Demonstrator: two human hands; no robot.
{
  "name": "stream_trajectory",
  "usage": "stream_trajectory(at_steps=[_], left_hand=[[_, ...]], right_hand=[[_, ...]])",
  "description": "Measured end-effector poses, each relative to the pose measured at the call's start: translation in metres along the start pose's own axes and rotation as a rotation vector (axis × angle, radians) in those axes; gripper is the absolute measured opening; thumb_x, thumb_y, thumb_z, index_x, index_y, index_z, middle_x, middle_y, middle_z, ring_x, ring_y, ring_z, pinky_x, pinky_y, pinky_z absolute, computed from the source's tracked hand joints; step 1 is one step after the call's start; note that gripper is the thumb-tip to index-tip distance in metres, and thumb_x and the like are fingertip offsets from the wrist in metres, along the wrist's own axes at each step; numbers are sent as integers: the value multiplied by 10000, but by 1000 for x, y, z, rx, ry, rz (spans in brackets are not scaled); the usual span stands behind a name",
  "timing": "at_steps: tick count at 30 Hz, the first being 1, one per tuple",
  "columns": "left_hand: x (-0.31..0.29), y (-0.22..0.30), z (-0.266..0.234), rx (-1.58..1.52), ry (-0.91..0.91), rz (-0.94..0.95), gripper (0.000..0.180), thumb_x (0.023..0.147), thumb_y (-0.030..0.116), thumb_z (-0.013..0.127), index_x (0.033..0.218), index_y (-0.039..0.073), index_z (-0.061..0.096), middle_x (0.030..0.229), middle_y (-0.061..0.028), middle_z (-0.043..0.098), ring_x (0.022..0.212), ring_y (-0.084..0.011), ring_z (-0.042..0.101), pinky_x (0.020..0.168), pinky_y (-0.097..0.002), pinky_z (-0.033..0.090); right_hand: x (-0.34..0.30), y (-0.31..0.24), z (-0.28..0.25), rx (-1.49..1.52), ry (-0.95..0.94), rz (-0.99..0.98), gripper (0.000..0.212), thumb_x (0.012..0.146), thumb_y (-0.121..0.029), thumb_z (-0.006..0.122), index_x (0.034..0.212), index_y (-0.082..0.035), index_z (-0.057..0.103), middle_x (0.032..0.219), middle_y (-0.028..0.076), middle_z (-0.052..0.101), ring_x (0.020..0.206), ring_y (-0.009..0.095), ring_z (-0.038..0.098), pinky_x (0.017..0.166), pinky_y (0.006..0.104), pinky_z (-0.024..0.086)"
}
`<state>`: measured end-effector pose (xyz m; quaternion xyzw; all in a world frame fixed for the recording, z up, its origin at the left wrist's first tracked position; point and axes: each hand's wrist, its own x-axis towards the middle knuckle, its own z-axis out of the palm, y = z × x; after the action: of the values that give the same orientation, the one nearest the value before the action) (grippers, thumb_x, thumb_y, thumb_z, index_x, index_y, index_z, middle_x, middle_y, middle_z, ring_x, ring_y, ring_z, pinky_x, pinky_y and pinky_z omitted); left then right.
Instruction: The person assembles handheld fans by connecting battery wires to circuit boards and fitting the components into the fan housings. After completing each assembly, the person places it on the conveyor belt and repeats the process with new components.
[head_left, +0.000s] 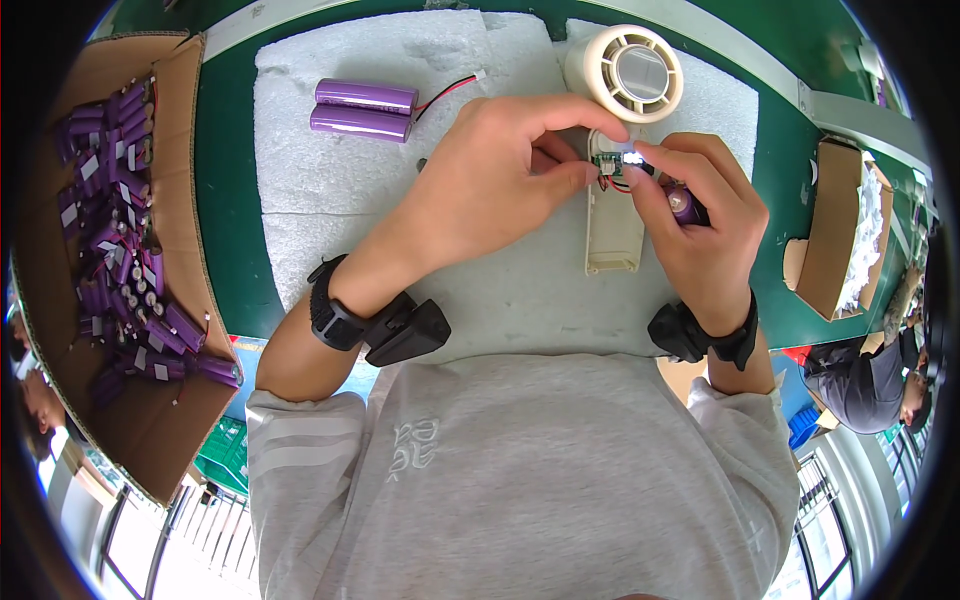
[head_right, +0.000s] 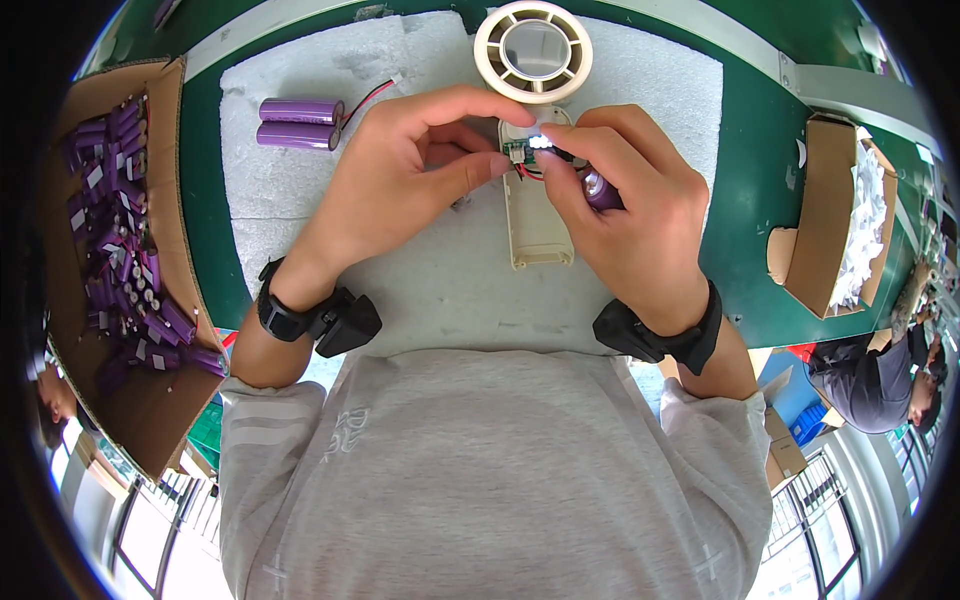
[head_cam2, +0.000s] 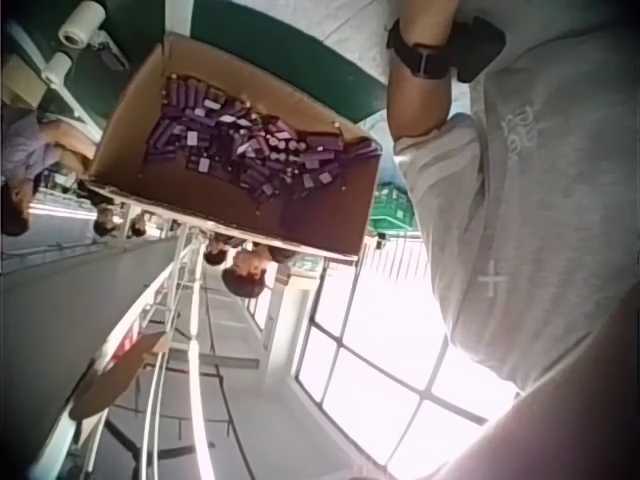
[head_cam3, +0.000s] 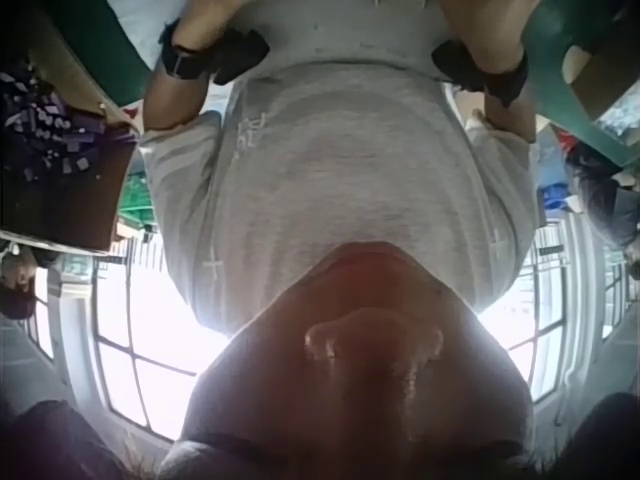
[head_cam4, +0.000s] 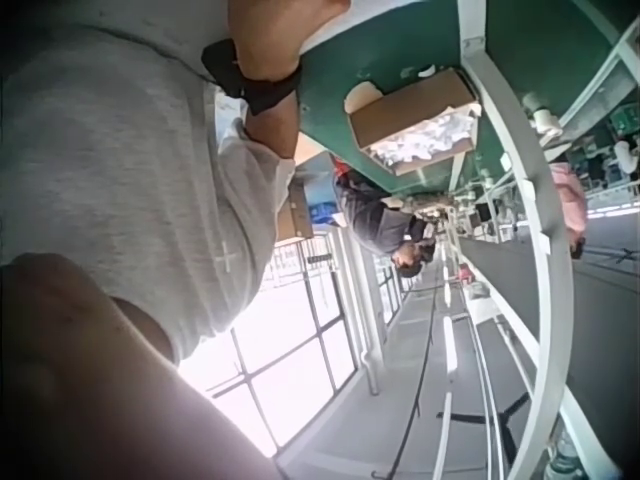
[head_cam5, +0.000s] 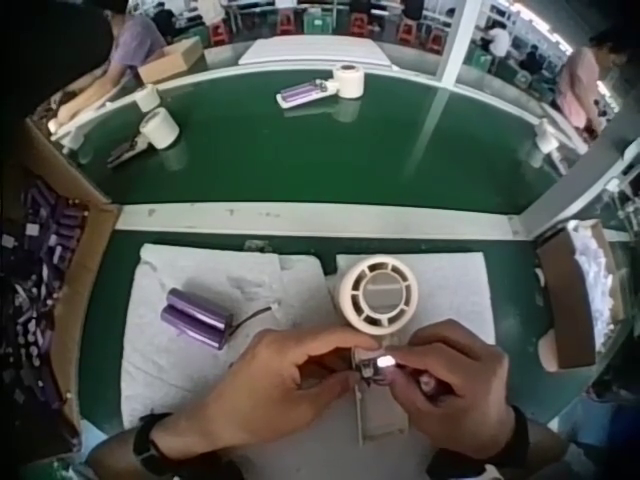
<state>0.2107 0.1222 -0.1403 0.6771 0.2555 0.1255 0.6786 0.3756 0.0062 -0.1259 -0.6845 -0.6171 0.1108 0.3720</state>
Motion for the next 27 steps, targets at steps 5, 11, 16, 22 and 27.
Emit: stream_trajectory(at_steps=[5,11,16,22,27], left_hand=[[0,0,0,-2,0,11,314,866,-53,622,1164,45,639,899,-24,669,767,-50,610,652,-196,493],[-1,-2,1,-2,17,3,310,867,-63,617,1156,44,641,911,-20,666,783,-41,611,648,-193,491],[0,-5,3,79,63,88,301,856,-71,614,1134,34,664,941,-43,686,805,-84,640,657,-224,513],[4,-2,5,370,136,396,325,767,-52,623,1024,116,729,936,-170,676,729,-283,669,636,-339,531],[0,-1,3,450,128,406,343,768,-46,625,1050,124,723,1036,-185,652,779,-293,670,675,-354,538]], right_hand=[[0,0,0,6,4,0,206,741,10,757,938,-27,707,873,64,644,620,88,552,524,205,428],[0,0,2,-5,2,-3,206,741,7,759,939,-23,709,873,65,644,622,90,553,529,205,430],[2,3,4,-9,14,-20,196,749,3,756,930,-16,685,860,55,638,628,81,544,544,206,432],[6,1,-2,60,-77,181,187,764,-5,751,901,-10,624,820,33,614,623,59,512,548,204,423],[12,-1,-9,175,-259,302,195,782,9,720,929,-16,594,808,21,597,616,57,489,555,207,419]])
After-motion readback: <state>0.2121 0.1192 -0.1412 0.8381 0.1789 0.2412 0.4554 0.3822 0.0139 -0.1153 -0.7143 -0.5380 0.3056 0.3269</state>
